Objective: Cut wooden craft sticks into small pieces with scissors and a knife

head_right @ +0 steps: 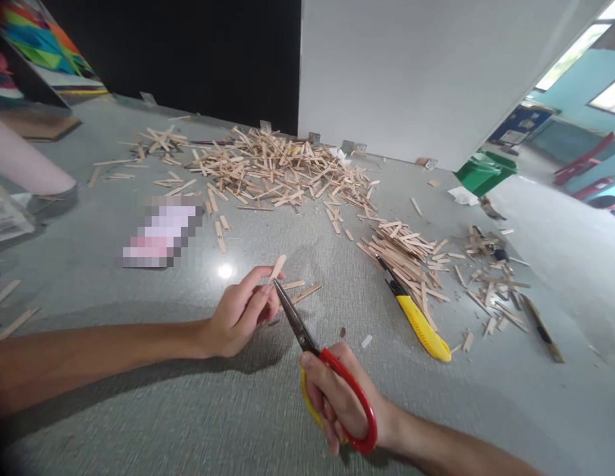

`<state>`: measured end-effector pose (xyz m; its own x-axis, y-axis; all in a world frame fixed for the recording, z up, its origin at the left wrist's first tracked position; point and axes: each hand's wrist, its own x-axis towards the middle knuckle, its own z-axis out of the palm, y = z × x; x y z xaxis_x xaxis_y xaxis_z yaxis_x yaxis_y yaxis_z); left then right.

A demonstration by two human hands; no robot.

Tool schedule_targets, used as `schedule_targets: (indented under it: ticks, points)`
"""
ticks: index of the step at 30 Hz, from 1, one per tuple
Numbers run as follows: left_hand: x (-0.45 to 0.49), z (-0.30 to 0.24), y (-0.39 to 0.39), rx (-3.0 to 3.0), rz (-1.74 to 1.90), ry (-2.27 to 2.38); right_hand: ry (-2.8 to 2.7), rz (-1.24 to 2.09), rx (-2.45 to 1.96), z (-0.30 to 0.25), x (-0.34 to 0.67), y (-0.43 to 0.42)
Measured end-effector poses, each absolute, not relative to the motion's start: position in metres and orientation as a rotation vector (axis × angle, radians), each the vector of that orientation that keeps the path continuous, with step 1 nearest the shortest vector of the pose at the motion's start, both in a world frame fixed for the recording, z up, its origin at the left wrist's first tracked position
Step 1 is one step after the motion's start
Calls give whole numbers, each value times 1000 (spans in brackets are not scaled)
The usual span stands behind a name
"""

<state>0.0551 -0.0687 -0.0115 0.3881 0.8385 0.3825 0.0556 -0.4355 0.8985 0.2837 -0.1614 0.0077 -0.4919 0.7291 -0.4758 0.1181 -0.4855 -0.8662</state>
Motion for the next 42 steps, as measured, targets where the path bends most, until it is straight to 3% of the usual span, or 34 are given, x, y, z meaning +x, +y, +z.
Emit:
schedule_targets:
  ticks: [15, 42]
  points:
    - [56, -10, -69, 1673, 1130, 845, -1141, 2082, -1031, -4, 281, -158]
    - [55, -13, -67, 1691, 1077, 841, -1157, 2110, -1209, -7, 284, -152]
